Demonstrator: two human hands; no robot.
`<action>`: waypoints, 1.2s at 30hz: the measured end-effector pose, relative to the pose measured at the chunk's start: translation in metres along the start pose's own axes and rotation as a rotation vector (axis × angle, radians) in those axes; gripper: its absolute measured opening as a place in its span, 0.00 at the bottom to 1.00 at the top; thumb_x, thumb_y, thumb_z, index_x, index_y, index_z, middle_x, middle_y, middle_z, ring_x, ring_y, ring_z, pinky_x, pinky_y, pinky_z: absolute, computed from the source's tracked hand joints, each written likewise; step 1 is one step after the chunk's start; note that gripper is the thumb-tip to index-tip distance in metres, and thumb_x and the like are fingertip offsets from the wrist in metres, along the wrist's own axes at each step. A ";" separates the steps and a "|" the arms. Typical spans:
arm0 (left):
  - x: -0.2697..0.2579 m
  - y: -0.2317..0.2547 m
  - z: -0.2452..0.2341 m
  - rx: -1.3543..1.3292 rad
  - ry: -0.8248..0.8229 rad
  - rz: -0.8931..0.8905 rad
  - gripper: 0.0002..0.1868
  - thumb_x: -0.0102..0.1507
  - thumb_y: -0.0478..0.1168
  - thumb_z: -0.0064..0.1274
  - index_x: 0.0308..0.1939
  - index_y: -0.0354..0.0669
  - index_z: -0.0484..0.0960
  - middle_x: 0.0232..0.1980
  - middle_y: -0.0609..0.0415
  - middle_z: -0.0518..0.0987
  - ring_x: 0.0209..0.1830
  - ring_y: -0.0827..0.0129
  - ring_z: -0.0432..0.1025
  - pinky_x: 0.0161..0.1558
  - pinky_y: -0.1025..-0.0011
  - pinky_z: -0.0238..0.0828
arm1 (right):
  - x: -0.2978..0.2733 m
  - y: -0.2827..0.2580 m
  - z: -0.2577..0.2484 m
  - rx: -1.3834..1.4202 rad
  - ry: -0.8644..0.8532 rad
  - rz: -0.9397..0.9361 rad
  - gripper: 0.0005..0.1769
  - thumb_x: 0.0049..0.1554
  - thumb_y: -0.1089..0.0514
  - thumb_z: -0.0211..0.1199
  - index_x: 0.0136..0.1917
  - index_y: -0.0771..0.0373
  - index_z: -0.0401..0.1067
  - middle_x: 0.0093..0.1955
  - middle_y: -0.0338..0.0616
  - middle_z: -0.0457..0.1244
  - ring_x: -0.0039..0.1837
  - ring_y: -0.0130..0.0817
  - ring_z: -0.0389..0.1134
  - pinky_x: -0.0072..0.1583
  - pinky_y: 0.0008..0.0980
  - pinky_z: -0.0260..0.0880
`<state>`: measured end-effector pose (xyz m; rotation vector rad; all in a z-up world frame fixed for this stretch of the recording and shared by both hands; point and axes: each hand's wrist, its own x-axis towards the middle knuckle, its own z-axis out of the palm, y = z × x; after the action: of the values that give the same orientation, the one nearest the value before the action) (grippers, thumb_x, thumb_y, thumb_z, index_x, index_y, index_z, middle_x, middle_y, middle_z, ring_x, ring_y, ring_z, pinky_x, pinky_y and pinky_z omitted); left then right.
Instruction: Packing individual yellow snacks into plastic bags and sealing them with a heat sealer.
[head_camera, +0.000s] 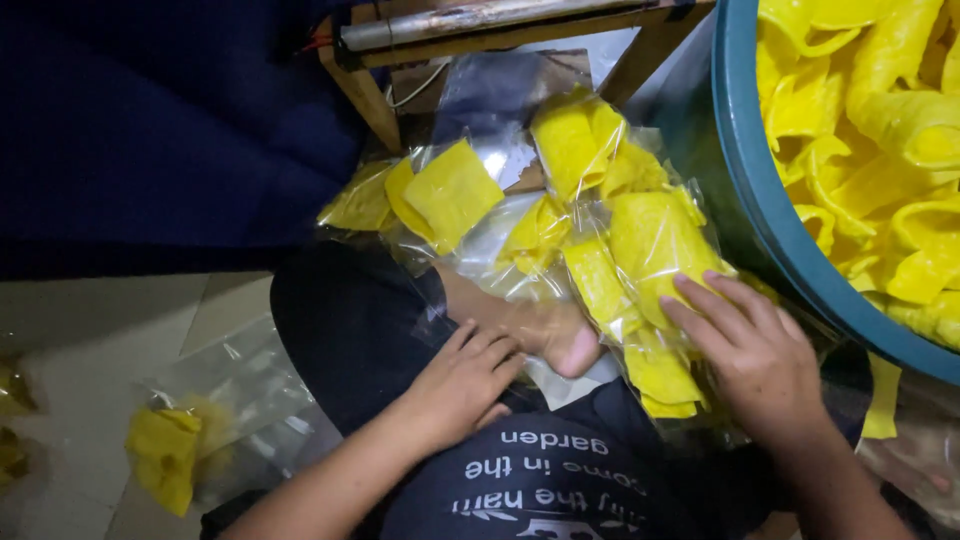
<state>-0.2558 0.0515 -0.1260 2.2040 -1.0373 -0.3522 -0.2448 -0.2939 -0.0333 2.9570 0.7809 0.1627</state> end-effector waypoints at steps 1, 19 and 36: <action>-0.014 -0.011 0.035 0.351 -0.164 -0.067 0.36 0.56 0.48 0.62 0.66 0.38 0.74 0.66 0.42 0.73 0.71 0.47 0.63 0.73 0.44 0.49 | -0.004 -0.001 0.001 0.003 -0.070 0.056 0.43 0.45 0.62 0.58 0.74 0.40 0.67 0.80 0.28 0.60 0.77 0.38 0.62 0.65 0.39 0.68; 0.020 0.044 -0.089 -0.053 0.104 -0.064 0.04 0.59 0.38 0.53 0.28 0.49 0.77 0.29 0.54 0.80 0.33 0.53 0.76 0.38 0.59 0.68 | 0.025 -0.046 -0.035 0.625 -0.068 -0.117 0.28 0.61 0.53 0.57 0.75 0.53 0.65 0.79 0.56 0.55 0.80 0.59 0.53 0.78 0.53 0.50; 0.069 0.096 -0.116 -0.390 0.477 0.228 0.26 0.61 0.45 0.65 0.56 0.37 0.71 0.43 0.49 0.80 0.41 0.61 0.76 0.48 0.64 0.77 | 0.032 -0.037 -0.060 0.681 0.242 0.080 0.08 0.52 0.54 0.69 0.44 0.57 0.79 0.47 0.39 0.73 0.50 0.37 0.75 0.53 0.35 0.73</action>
<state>-0.2102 0.0079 0.0272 1.6839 -0.8550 0.0732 -0.2423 -0.2425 0.0249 3.6656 0.8893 0.3220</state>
